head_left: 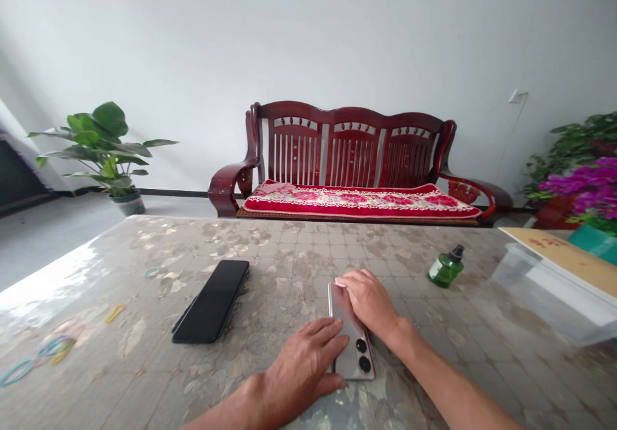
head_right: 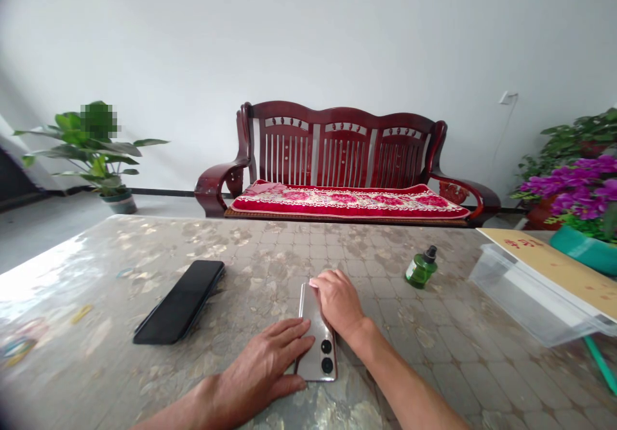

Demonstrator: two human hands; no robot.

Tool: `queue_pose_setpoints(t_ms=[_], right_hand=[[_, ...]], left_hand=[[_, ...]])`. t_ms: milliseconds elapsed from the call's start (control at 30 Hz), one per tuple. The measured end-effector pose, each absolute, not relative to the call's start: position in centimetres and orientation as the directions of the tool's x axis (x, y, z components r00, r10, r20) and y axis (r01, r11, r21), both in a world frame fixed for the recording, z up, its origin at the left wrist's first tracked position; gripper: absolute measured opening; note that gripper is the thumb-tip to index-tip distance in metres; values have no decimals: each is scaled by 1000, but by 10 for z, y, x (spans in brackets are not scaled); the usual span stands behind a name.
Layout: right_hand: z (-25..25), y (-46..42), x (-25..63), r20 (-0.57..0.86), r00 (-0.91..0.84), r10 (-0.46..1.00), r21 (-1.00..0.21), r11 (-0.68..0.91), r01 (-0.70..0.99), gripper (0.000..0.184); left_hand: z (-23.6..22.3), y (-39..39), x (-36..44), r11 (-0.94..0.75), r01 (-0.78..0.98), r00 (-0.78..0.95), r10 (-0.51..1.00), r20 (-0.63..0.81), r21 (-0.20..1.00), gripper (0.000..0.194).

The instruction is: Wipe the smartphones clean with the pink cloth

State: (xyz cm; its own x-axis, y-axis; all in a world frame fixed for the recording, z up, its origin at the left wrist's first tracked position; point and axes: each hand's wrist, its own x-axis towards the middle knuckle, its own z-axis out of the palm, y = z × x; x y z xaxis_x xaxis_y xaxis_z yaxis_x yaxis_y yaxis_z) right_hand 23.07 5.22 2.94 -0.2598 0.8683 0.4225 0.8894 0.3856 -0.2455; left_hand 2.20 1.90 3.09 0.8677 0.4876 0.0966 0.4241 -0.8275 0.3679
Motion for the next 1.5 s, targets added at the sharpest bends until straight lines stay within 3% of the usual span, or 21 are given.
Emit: queue_pose_setpoints(t_ms=[333, 667, 900, 1167, 1367, 1500], right_hand=[[27, 28, 240, 413, -290, 863, -272, 421, 865, 33], [27, 36, 237, 401, -206, 893, -328, 350, 877, 27], [31, 19, 233, 403, -272, 874, -290, 404, 868, 27], [33, 43, 220, 382, -191, 904, -253, 301, 919, 23], [31, 26, 216, 395, -336, 855, -265, 456, 849, 26], [30, 34, 215, 398, -328, 857, -248, 445, 861, 25]], left_hand=[[31, 18, 22, -821, 441, 862, 500, 86, 363, 56], [25, 19, 21, -829, 427, 861, 495, 118, 361, 55], [29, 18, 22, -821, 423, 862, 495, 110, 383, 49], [28, 16, 21, -820, 405, 858, 494, 142, 406, 45], [32, 16, 23, -824, 385, 863, 481, 155, 415, 50], [30, 16, 23, -820, 382, 862, 482, 154, 427, 51]])
